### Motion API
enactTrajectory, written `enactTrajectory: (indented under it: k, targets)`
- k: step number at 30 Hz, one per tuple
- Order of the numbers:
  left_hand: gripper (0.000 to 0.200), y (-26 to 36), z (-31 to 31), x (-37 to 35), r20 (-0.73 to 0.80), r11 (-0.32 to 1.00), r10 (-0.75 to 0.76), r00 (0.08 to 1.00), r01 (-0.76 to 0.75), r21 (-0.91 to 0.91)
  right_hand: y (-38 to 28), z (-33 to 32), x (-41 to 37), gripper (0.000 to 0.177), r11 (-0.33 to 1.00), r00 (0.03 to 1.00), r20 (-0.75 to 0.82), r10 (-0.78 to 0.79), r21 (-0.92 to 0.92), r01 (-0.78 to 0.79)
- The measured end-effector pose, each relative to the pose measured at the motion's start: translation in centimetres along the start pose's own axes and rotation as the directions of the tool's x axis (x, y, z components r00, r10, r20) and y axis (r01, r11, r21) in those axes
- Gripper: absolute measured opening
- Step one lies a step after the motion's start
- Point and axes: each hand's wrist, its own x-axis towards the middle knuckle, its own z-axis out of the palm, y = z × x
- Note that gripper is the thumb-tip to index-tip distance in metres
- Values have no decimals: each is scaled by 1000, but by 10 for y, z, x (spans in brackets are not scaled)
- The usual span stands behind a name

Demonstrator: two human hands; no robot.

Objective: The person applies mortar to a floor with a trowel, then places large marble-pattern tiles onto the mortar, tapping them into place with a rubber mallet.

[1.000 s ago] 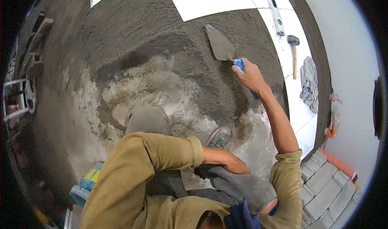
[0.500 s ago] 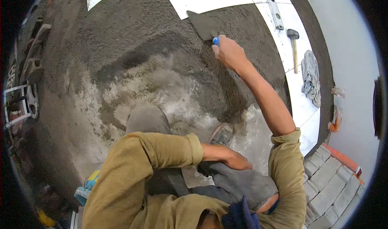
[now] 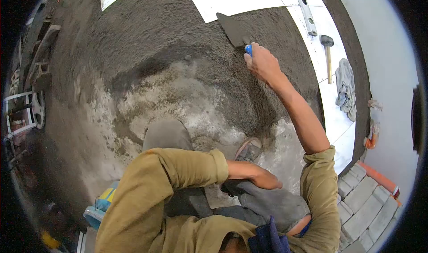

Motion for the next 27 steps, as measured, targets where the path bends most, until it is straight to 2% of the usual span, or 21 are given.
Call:
enactTrajectory:
  k: [1,3,6,8,10,11,13,14,15,17,18,19,21,23,24,25,27]
  targets:
    - [48,0,1,0,-4,1000,25,1000,-25,18,-3,1,4,33,1000,1000,0,-1,2,1]
    - [49,5,0,-5,7,999,14,1000,-15,32,-10,5,9,37,986,983,175,-52,166,23]
    - [49,8,-5,-5,49,995,20,999,-25,92,-2,19,12,39,985,983,180,18,164,-49]
    - [50,7,-3,-5,81,990,28,996,-39,135,22,10,10,39,981,984,151,98,151,-121]
    - [57,9,-6,-10,53,996,-86,995,87,-15,46,-2,8,35,979,985,44,166,117,-170]
    - [57,8,-3,-10,62,996,-85,994,86,-12,57,-6,2,35,977,984,42,175,115,-179]
    - [50,3,1,-9,-18,999,-54,998,53,-11,62,-25,-16,34,978,979,-5,205,50,-204]
    - [50,-1,4,-6,-15,999,-49,999,49,-8,64,-29,-30,32,990,995,34,97,96,-100]
    - [49,-7,7,-2,-30,998,-16,999,18,52,56,-30,-48,32,991,995,32,96,92,-99]
    - [48,-9,5,2,-37,993,21,999,-16,114,38,-28,-80,33,990,988,134,-73,130,56]
    - [46,-6,4,4,-13,994,-17,1000,18,105,38,-26,-83,33,991,989,135,-64,125,47]
    - [43,-4,4,6,14,994,-53,998,52,95,39,-22,-88,32,994,988,152,-38,103,22]
    - [41,-5,6,5,-4,995,-21,1000,21,93,50,-21,-94,30,997,987,163,4,75,-17]
    - [39,-3,5,1,-25,995,4,1000,-1,96,73,-26,-87,31,996,995,52,86,35,-87]
    - [48,3,2,-3,17,997,6,1000,-7,79,83,-27,-88,31,991,991,-29,130,18,-130]
    - [57,6,-2,-4,54,998,8,998,-12,65,92,-28,-88,31,991,990,-42,136,15,-135]
    - [55,1,2,-1,25,998,-1,1000,-1,69,99,-32,-87,30,950,952,-81,294,-84,-300]
